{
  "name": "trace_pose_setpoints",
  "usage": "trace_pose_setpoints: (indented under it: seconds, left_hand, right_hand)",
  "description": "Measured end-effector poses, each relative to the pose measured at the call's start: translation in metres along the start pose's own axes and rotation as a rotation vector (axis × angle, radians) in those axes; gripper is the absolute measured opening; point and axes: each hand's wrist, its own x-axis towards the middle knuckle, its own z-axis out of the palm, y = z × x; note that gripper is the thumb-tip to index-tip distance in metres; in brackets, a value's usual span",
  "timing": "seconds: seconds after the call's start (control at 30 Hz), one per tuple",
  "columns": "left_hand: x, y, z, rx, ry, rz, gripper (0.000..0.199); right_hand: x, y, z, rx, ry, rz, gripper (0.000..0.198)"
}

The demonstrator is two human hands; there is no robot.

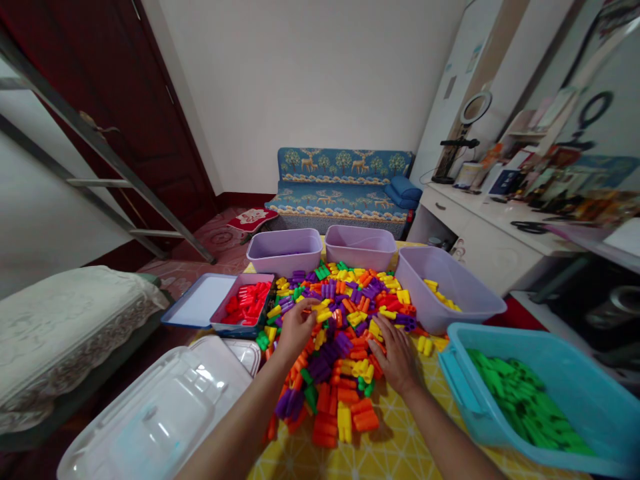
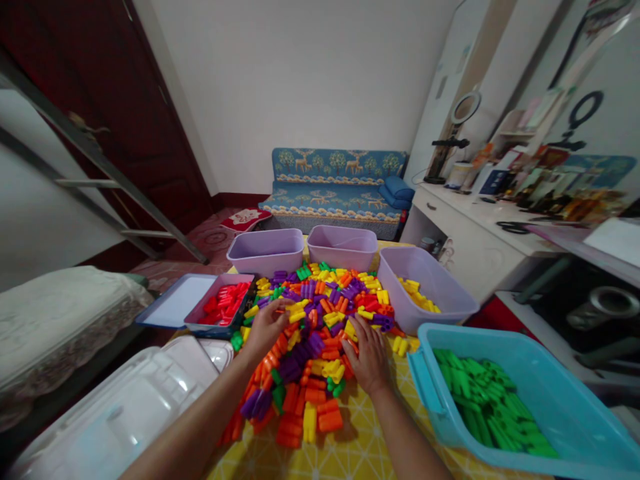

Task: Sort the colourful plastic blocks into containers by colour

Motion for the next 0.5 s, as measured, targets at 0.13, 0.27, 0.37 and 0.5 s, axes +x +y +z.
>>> trace_pose_setpoints:
  seconds: [0.13,0.27,0.37,0.5]
  left_hand:
    - [0.004,-0.003,0.006,-0.312,0.040,-0.089,0.048]
    - [-0.001,-0.009,0.000,-0.213,0.026,-0.013,0.052]
    - [-0.012,-0.010,-0.008,0.113,-0.093,0.011,0.036]
    - [-0.029,-0.004,-0.011,0.465,-0.285,0.122,0.042]
  right_hand:
    - [0.000,-0.001,-0.001,0.002,0.002,-0.003,0.049]
    - [0.001,-0.001,-0.001,0.005,0.007,-0.010,0.049]
    - [0.001,-0.001,-0.001,0.018,0.011,-0.010,0.049]
    - [0.000,-0.002,0.000,0.017,0.018,-0.003,0.050]
